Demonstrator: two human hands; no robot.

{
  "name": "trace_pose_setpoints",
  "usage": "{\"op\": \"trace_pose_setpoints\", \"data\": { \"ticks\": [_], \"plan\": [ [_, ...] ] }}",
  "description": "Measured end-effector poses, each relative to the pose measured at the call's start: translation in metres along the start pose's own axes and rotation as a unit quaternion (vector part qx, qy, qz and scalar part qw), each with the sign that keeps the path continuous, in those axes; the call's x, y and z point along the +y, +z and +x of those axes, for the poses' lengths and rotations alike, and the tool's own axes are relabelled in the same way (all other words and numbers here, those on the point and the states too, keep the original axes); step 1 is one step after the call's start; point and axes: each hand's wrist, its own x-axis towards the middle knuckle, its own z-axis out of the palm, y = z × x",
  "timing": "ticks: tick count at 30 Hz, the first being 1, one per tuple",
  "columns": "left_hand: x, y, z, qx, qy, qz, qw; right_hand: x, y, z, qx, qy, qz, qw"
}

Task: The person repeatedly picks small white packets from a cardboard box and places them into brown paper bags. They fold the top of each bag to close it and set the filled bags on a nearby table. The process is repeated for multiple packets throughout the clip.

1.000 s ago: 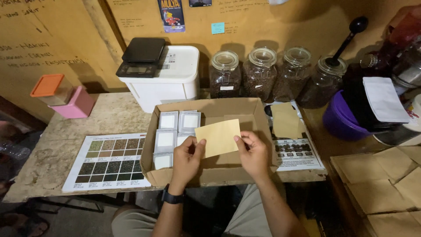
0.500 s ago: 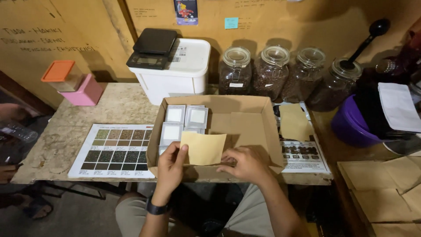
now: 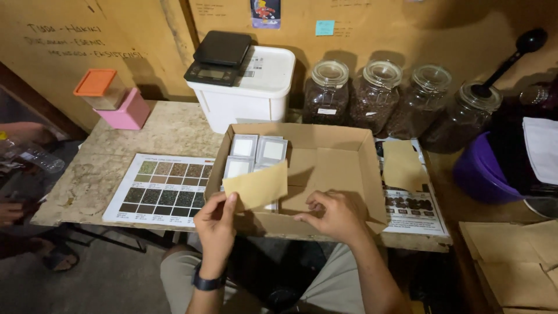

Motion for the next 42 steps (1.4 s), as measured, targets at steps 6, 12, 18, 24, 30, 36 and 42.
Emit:
{"op": "trace_pose_setpoints", "data": {
  "ticks": [6,12,18,24,30,36,42],
  "plan": [
    [0.007,0.042,0.02,0.098,0.063,-0.015,0.993,-0.01,-0.004,0.003,0.024,0.063,-0.023,0.997],
    [-0.006,0.073,0.027,0.042,0.018,-0.032,0.998,-0.011,0.013,0.008,0.142,0.036,-0.044,0.988],
    [-0.025,0.069,0.032,-0.071,-0.071,-0.11,0.989,-0.062,0.018,0.031,0.244,-0.058,0.015,0.968],
    [-0.019,0.057,0.038,-0.198,-0.096,-0.15,0.964,-0.055,0.038,0.031,0.189,0.059,0.197,0.96],
    [-0.021,0.057,0.041,-0.27,-0.107,-0.145,0.946,-0.041,0.046,0.023,0.177,0.102,0.306,0.93],
    [-0.009,0.064,0.04,-0.244,-0.094,-0.126,0.957,-0.037,0.044,0.022,0.167,0.106,0.325,0.925],
    [-0.01,0.065,0.041,-0.235,-0.086,-0.103,0.963,-0.038,0.04,0.023,0.161,0.086,0.315,0.931]
  ]
}}
